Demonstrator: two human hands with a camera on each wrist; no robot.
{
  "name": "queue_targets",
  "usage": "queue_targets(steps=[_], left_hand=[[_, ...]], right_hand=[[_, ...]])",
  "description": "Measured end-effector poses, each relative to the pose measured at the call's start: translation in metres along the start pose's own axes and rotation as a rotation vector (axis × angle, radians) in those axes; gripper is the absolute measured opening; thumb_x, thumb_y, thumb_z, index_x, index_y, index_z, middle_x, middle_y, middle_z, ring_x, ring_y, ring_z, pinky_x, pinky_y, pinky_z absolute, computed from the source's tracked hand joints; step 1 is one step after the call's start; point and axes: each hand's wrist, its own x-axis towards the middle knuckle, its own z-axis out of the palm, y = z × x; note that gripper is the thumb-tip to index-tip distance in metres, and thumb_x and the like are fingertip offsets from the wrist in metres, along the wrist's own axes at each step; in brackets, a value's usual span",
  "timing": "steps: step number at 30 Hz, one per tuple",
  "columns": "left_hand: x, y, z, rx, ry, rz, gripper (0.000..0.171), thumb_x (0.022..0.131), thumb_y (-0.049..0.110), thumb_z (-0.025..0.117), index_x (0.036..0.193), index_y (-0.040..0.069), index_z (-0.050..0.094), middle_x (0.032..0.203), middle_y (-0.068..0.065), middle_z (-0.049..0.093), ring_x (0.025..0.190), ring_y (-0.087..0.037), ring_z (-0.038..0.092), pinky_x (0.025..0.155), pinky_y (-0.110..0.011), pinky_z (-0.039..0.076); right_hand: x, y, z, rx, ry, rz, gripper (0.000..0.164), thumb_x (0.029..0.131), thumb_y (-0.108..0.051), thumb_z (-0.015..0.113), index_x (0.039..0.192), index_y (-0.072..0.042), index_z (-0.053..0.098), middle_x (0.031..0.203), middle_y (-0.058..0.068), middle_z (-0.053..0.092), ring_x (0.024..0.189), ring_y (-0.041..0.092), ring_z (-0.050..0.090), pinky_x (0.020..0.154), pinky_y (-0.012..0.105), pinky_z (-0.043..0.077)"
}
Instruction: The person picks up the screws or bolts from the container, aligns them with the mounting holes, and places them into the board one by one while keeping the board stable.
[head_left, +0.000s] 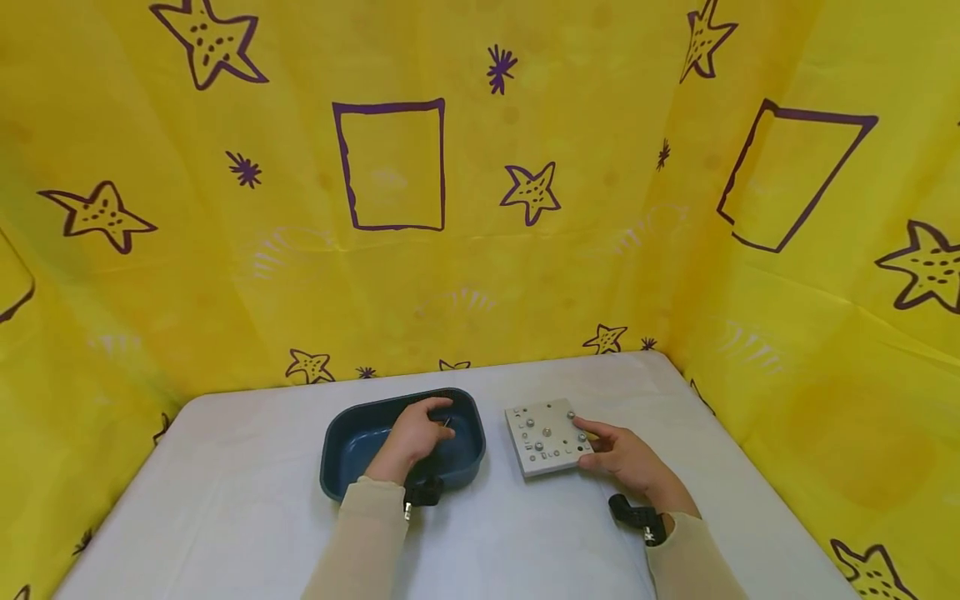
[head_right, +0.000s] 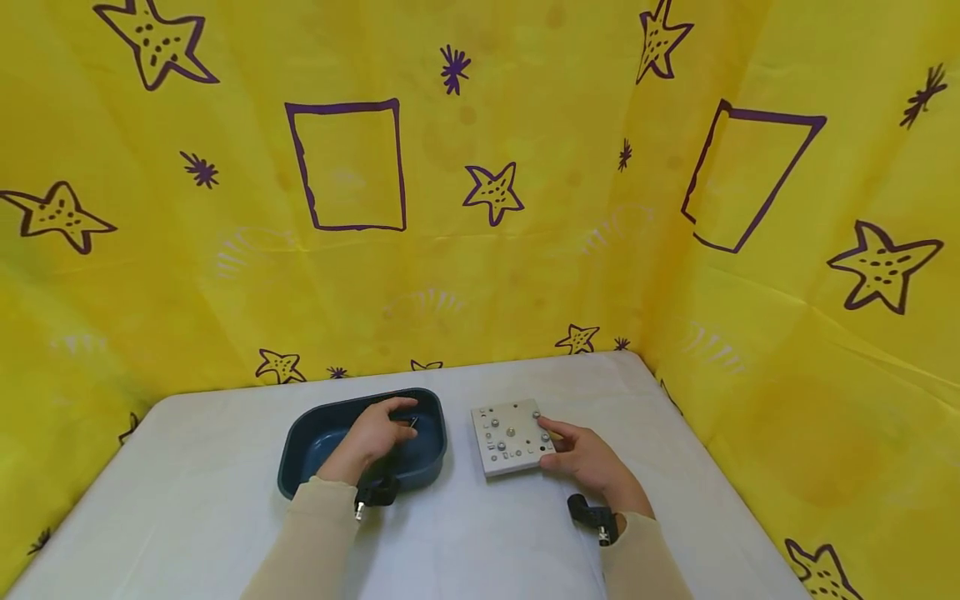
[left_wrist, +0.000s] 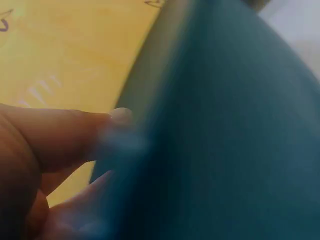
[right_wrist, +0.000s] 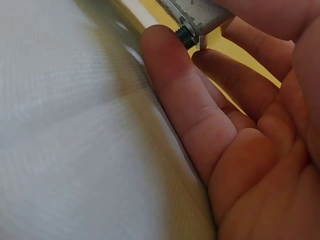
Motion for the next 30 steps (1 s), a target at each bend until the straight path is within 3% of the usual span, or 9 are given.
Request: queue_targets(steps=[7,15,25,30], left_hand=[[0.009,-0.014,0.011,0.111,-0.003,-0.021,0.05,0.08,-0.002,0.075,0.128,0.005,0.066,0.122,-0.017,0.064,0.105,-0.028,0.061,0.093,-0.049,0.047],[0.015,-0.018,0.015,0.151,-0.013,-0.01,0.042,0.081,-0.001,0.074,0.123,0.005,0.069,0.119,-0.015,0.065,0.102,-0.029,0.056,0.096,-0.051,0.044],[0.013,-0.018,0.019,0.189,-0.045,0.048,0.036,0.084,-0.001,0.073,0.119,0.004,0.07,0.112,-0.011,0.067,0.099,-0.027,0.059,0.096,-0.051,0.046],[0.015,-0.017,0.022,0.214,-0.108,0.143,0.038,0.084,-0.003,0.071,0.121,0.003,0.068,0.109,-0.012,0.068,0.089,-0.021,0.062,0.086,-0.045,0.051]], right_hand=[[0.002,0.003,-0.001,0.006,-0.013,-0.034,0.074,0.079,-0.028,0.084,0.146,-0.019,0.053,0.116,0.007,0.068,0.102,0.022,0.063,0.087,0.033,0.046],[0.001,0.002,-0.001,0.03,-0.013,-0.028,0.075,0.078,-0.028,0.085,0.145,-0.018,0.054,0.118,0.008,0.067,0.103,0.023,0.063,0.088,0.035,0.047],[0.0,0.001,-0.001,0.02,-0.015,-0.032,0.074,0.078,-0.028,0.085,0.145,-0.018,0.054,0.118,0.007,0.068,0.101,0.023,0.063,0.086,0.035,0.047],[0.0,0.0,-0.001,0.019,-0.013,-0.025,0.074,0.078,-0.028,0.085,0.145,-0.018,0.054,0.117,0.007,0.068,0.102,0.022,0.063,0.087,0.035,0.047]])
